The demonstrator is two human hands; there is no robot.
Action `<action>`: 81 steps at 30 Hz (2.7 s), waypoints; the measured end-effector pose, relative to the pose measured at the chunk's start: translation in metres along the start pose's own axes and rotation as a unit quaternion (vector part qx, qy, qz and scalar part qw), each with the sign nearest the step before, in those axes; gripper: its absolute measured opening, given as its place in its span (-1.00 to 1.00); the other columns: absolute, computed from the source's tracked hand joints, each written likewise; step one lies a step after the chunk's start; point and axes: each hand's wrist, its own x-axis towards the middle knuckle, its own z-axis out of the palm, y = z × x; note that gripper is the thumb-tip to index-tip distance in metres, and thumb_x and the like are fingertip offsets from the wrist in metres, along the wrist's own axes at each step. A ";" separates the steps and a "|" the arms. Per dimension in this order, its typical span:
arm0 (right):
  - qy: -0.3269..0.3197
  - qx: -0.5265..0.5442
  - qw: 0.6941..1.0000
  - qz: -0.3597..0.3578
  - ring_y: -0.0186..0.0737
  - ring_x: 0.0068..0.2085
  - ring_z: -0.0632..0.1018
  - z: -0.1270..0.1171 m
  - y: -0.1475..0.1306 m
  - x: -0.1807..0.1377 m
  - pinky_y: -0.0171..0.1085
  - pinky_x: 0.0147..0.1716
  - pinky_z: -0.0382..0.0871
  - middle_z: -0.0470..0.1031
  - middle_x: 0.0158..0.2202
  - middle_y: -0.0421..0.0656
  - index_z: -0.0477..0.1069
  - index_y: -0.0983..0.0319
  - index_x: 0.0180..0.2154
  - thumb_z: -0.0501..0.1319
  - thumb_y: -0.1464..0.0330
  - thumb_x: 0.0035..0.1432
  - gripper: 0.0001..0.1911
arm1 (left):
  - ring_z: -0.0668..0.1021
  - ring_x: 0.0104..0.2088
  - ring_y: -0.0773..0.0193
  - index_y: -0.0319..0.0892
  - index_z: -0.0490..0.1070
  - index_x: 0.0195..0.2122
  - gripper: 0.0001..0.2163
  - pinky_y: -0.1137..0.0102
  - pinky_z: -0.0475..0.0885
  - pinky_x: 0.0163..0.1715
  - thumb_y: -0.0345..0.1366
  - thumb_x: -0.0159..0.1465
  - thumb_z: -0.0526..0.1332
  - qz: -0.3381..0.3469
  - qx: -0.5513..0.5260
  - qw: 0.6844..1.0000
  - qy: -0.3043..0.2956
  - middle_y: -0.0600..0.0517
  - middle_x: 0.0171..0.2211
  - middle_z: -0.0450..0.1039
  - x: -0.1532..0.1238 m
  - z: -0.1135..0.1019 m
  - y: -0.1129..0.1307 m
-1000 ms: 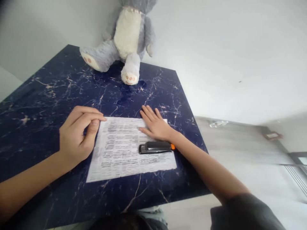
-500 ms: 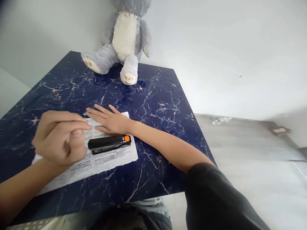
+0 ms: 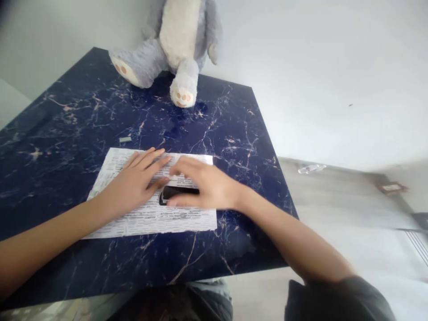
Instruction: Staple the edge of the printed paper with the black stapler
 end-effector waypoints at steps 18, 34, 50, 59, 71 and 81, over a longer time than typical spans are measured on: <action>-0.077 -0.128 0.976 0.161 -0.15 -0.20 0.53 -0.076 0.025 -0.071 -0.15 -0.23 0.36 0.55 -0.20 -0.13 0.48 0.17 -0.10 0.24 0.39 0.37 -0.91 | 0.55 0.16 -0.08 -0.13 0.45 -0.04 -0.84 -0.13 0.37 0.29 -0.28 0.54 0.08 -0.015 -0.072 0.992 0.106 -0.12 0.15 0.53 0.006 -0.017 0.001; -0.053 -0.129 0.975 0.171 -0.09 -0.12 0.50 -0.046 0.012 -0.060 -0.12 -0.13 0.40 0.51 -0.13 -0.08 0.39 0.18 -0.05 0.17 0.44 0.39 -0.87 | 0.55 0.21 -0.09 -0.08 0.62 0.10 -0.76 -0.10 0.44 0.24 -0.23 0.50 0.24 0.062 -0.090 0.993 0.048 -0.08 0.19 0.57 -0.007 -0.003 0.013; -0.107 -0.381 0.907 0.145 0.14 -0.07 0.46 -0.024 -0.003 -0.047 -0.03 -0.15 0.26 0.51 0.01 0.12 0.39 0.24 0.06 0.10 0.03 0.51 -0.57 | 0.55 0.20 -0.06 -0.05 0.63 0.03 -0.82 -0.01 0.41 0.22 -0.22 0.49 0.26 0.059 -0.088 0.993 0.052 -0.02 0.06 0.64 -0.006 -0.001 0.013; -0.120 -0.289 0.941 0.126 -0.02 -0.15 0.50 -0.042 0.007 -0.053 -0.10 -0.19 0.33 0.53 -0.02 0.04 0.36 0.23 0.02 0.05 0.21 0.55 -0.75 | 0.56 0.16 -0.07 -0.12 0.63 0.05 -0.79 -0.01 0.43 0.15 -0.24 0.50 0.24 0.049 -0.067 0.996 0.031 -0.07 0.07 0.64 -0.003 -0.006 0.015; -0.108 -0.334 0.924 0.152 0.08 -0.12 0.49 -0.034 0.001 -0.054 -0.06 -0.20 0.32 0.53 -0.04 0.08 0.39 0.21 0.00 0.07 -0.05 0.50 -0.54 | 0.53 0.17 -0.06 -0.09 0.62 0.08 -0.75 -0.04 0.41 0.21 -0.20 0.51 0.19 0.047 -0.072 0.996 0.019 -0.08 0.07 0.62 -0.003 -0.007 0.015; -0.087 -0.248 0.955 0.141 -0.05 -0.19 0.52 -0.038 0.015 -0.050 -0.13 -0.25 0.30 0.56 -0.12 -0.01 0.39 0.23 -0.05 0.14 0.12 0.48 -0.71 | 0.55 0.10 -0.05 -0.11 0.64 0.04 -0.75 0.00 0.42 0.19 -0.15 0.47 0.26 0.047 -0.075 0.996 0.017 -0.08 0.04 0.63 0.001 -0.006 0.011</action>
